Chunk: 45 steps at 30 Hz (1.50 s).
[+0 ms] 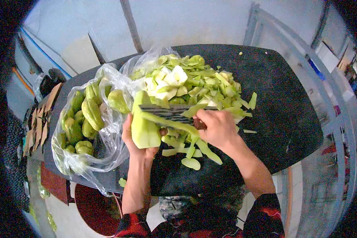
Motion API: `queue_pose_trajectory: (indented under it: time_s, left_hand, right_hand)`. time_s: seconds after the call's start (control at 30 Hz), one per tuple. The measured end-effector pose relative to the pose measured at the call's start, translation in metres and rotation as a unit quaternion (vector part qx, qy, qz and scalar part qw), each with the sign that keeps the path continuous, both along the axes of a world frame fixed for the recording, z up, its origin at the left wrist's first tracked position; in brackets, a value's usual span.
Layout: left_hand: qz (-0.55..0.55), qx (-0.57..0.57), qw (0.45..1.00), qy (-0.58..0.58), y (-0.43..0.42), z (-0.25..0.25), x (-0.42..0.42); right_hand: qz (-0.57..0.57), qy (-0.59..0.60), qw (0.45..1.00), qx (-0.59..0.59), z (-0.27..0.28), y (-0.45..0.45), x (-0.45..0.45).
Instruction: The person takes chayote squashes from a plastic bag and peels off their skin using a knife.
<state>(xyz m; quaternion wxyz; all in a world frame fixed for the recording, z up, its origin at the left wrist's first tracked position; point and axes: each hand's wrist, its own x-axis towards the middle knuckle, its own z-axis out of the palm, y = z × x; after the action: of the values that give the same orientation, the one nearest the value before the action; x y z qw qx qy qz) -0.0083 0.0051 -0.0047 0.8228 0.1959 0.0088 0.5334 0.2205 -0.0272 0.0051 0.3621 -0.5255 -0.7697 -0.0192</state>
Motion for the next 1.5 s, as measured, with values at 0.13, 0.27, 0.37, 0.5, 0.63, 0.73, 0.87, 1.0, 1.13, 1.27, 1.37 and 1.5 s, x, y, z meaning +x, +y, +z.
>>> queue_pose_trajectory:
  time_s: [0.13,0.27,0.37,0.5,0.63,0.73,0.87,1.0,1.13,1.27,1.37,1.5]
  left_hand:
    - [0.073,-0.079,0.989,0.103,-0.003,-0.003,0.009]
    - [0.106,-0.101,0.984,0.103,-0.007,-0.008,0.010]
    - [0.009,0.007,0.993,0.118,-0.008,0.001,0.008]
    - [0.078,0.000,0.974,0.214,-0.006,-0.006,0.008]
    - [0.053,-0.052,0.986,0.146,-0.002,-0.018,0.005]
    - [0.096,-0.043,0.972,0.210,-0.007,-0.009,0.008]
    - [0.029,0.020,0.984,0.173,-0.012,0.005,0.016]
    - [0.044,0.035,0.981,0.185,-0.010,-0.003,0.010]
    - [0.045,-0.049,0.986,0.155,0.000,-0.022,0.004]
    - [0.100,-0.014,0.976,0.194,-0.012,0.001,0.012]
    - [-0.004,0.024,0.989,0.145,-0.015,0.007,0.019]
    - [-0.003,0.031,0.989,0.147,-0.011,0.001,0.014]
  right_hand:
    - [0.068,0.019,0.997,0.020,0.014,-0.016,-0.013]
    - [0.049,0.014,0.999,0.002,0.009,-0.012,-0.012]
    - [-0.004,0.036,0.999,-0.008,-0.002,0.005,0.002]
    - [0.049,0.033,0.998,0.003,0.008,-0.010,-0.005]
    - [0.085,0.030,0.996,0.014,0.019,-0.018,-0.014]
    - [0.031,0.021,0.999,-0.020,0.007,-0.004,-0.005]
    - [-0.056,0.004,0.998,-0.020,-0.006,0.014,0.009]
    - [-0.011,0.018,1.000,-0.023,0.011,-0.003,0.005]
    - [0.097,0.023,0.995,0.029,0.018,-0.017,-0.008]
    - [0.027,0.035,0.999,0.001,0.001,0.002,-0.002]
    - [-0.078,0.009,0.997,0.011,-0.008,0.024,0.017]
    - [-0.041,0.045,0.998,-0.021,0.007,0.000,0.006]
